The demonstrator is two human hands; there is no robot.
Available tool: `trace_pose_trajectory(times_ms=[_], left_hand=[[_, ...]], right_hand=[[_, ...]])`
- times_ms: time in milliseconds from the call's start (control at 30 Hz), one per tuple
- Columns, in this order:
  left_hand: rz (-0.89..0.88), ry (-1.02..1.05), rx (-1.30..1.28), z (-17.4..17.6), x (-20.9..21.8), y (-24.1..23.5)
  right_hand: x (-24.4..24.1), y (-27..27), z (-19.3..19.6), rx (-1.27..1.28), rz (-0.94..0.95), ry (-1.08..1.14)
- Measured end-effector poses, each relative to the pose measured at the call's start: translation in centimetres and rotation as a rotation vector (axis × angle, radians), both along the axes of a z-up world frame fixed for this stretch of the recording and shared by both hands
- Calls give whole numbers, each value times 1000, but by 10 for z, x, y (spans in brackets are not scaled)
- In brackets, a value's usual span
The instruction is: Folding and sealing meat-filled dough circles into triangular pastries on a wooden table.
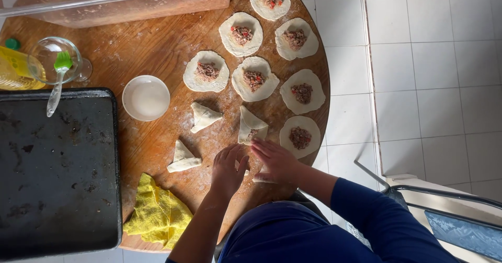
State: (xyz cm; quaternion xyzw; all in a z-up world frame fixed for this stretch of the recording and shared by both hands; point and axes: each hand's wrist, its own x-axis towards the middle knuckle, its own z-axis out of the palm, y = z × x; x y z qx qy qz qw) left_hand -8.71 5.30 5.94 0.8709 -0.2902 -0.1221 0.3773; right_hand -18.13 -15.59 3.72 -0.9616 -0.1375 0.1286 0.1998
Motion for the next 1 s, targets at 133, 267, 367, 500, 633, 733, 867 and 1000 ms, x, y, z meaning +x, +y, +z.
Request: trace_pose_trajectory(times_ms=[133, 267, 367, 500, 633, 733, 867, 1000], left_hand=[[-15, 8, 16, -4, 7, 0], [-100, -156, 29, -10, 18, -1], [-214, -267, 67, -23, 25, -7], [-310, -400, 111, -28, 34, -21], [-312, -407, 113, -18, 37, -29], [-279, -359, 121, -20, 39, -33], [-154, -378, 28, -43, 43, -37], [-79, -249, -100, -51, 45, -36]], right_hand=[[1, 0, -2, 33, 19, 21], [4, -21, -7, 13, -52, -116], [22, -28, 8, 54, -114, -304], [56, -36, 16, 127, 28, -458], [65, -38, 8, 40, 137, -487], [73, -37, 20, 126, 98, -495], [81, -39, 24, 233, 55, -570], [87, -40, 13, 170, -29, -549]])
